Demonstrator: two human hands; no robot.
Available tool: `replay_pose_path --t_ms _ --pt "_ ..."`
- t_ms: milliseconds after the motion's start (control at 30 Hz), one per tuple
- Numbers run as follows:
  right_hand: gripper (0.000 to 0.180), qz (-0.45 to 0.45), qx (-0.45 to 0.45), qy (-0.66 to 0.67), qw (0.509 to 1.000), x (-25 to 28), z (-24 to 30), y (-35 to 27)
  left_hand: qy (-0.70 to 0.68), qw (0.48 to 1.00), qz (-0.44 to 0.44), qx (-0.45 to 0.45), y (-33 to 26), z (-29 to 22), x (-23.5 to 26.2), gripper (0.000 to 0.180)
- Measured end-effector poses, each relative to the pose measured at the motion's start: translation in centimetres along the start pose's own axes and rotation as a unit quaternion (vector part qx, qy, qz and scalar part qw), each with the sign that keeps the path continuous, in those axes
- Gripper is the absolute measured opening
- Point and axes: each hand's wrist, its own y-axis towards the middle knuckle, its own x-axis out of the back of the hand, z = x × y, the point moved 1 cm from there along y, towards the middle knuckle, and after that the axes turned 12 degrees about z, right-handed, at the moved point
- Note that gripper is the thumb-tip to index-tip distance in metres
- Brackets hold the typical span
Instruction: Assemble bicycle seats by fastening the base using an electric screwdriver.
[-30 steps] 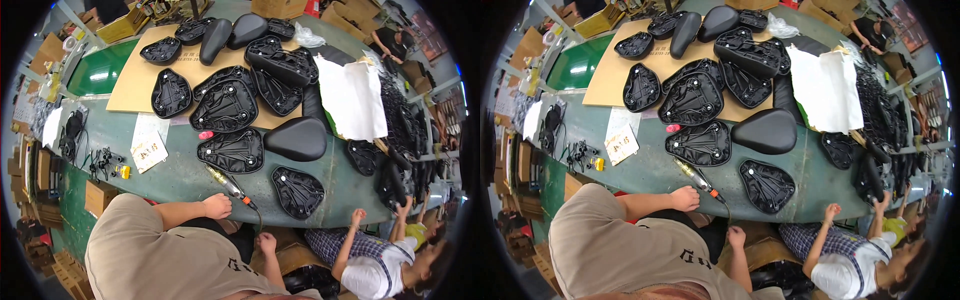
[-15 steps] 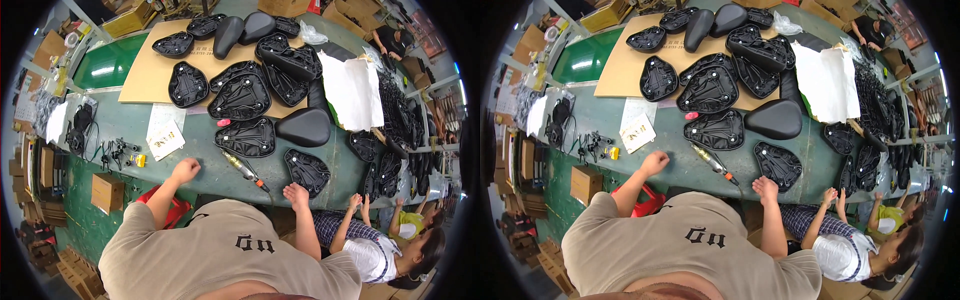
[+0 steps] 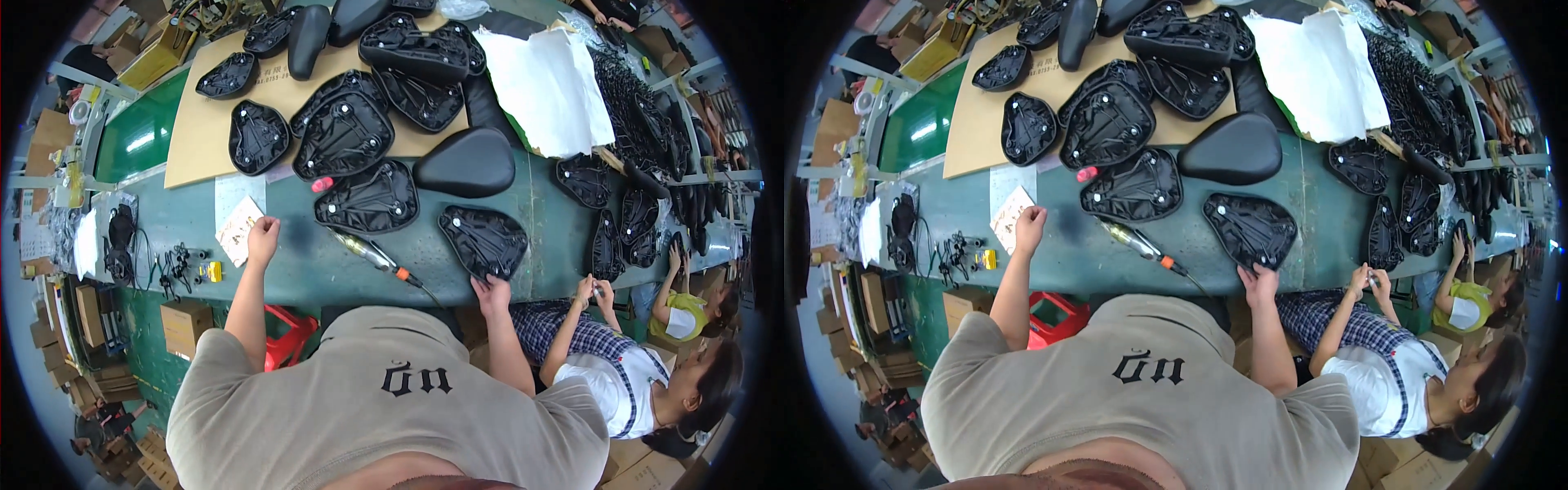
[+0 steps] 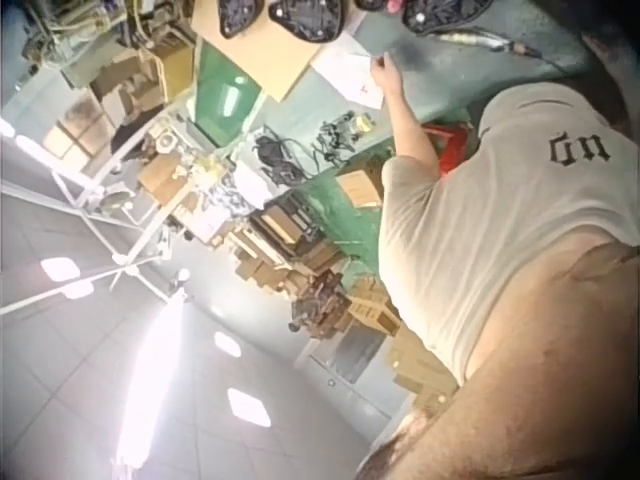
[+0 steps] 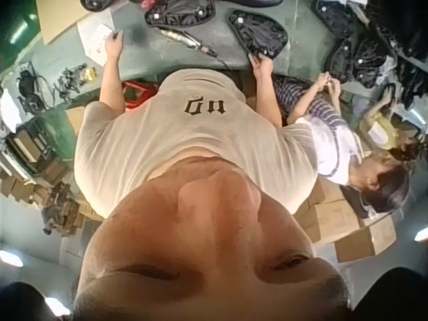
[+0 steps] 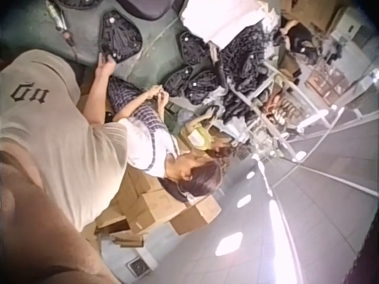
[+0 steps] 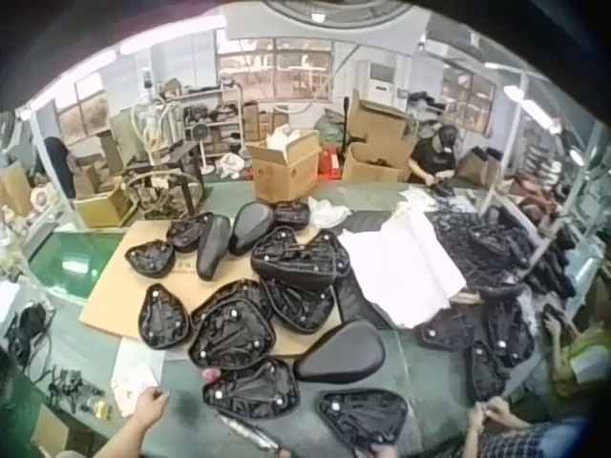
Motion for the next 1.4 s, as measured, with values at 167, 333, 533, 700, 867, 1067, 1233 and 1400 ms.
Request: replay_pose_path --t_ms 167,333,533,700,867,1067,1233,1400 --pt "0.022 -0.027 0.005 0.005 1.0 -1.0 4.1 1.4 0.011 0.999 0.028 0.04 -1.3 0.5 -0.3 0.024" --pt "0.024 -0.135 0.076 0.079 0.985 1.6 4.3 2.4 0.034 0.998 0.02 0.048 5.4 0.7 6.8 0.025" --pt "0.032 -0.129 0.159 0.231 0.951 1.2 4.1 4.4 0.178 0.979 -0.095 0.0 14.0 -0.2 12.8 0.036" --pt "0.04 -0.108 0.154 0.26 0.947 -2.0 4.2 7.1 0.12 0.978 -0.146 0.085 22.4 2.0 14.1 0.073" --pt "0.052 -0.041 0.026 0.081 0.996 -8.6 3.5 3.2 -0.24 0.958 -0.04 0.151 24.3 1.9 11.8 0.056" --pt "0.065 0.035 0.026 -0.126 0.991 -16.0 1.7 5.7 -0.365 0.917 -0.071 0.143 26.8 5.6 11.0 0.043" --pt "0.072 0.076 -0.045 -0.131 0.987 -23.3 0.5 11.7 -0.379 0.91 0.039 0.165 26.2 5.4 11.6 0.036" --pt "0.064 -0.021 0.043 -0.053 0.997 -24.2 0.2 12.7 -0.291 0.931 0.018 0.218 22.7 3.6 10.3 0.052"
